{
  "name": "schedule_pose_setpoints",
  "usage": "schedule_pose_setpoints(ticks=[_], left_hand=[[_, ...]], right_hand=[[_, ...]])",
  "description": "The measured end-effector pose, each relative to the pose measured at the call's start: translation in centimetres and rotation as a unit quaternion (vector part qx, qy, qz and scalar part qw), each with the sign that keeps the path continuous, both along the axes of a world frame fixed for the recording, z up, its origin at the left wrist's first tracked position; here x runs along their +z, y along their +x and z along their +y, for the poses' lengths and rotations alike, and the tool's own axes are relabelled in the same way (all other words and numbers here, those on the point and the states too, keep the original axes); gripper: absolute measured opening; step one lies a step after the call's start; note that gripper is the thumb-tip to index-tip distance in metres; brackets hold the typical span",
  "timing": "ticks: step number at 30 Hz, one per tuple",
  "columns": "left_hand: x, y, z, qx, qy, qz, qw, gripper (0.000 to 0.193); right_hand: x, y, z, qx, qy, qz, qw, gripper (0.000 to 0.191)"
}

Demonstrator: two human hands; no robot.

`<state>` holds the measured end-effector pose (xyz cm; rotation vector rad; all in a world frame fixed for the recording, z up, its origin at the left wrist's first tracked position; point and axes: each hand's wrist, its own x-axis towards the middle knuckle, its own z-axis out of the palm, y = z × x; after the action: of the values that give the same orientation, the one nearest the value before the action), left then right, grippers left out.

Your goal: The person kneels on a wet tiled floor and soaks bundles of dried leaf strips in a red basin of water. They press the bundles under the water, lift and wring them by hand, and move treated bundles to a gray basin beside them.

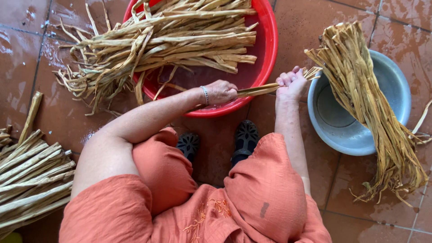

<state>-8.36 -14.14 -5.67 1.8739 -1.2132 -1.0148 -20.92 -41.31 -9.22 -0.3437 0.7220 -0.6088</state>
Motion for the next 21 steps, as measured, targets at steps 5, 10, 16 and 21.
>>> schedule_pose_setpoints(ticks=[5, 10, 16, 21], left_hand=[[0.1, 1.7, 4.2, -0.123, -0.032, -0.105, 0.986, 0.033], [-0.1, 2.8, 7.3, -0.014, 0.103, -0.012, 0.994, 0.033], [-1.1, 5.2, 10.7, -0.024, 0.281, -0.180, 0.942, 0.030], [-1.3, 7.5, 9.5, -0.018, 0.354, -0.257, 0.899, 0.028]], right_hand=[[1.9, -2.9, -4.5, -0.103, -0.046, 0.013, 0.994, 0.033], [2.0, -4.8, -6.8, -0.144, -0.058, 0.028, 0.987, 0.029], [3.9, -3.4, -3.2, -0.118, -0.157, -0.026, 0.980, 0.032], [4.7, 0.8, 7.6, 0.035, -0.291, 0.003, 0.956, 0.031]])
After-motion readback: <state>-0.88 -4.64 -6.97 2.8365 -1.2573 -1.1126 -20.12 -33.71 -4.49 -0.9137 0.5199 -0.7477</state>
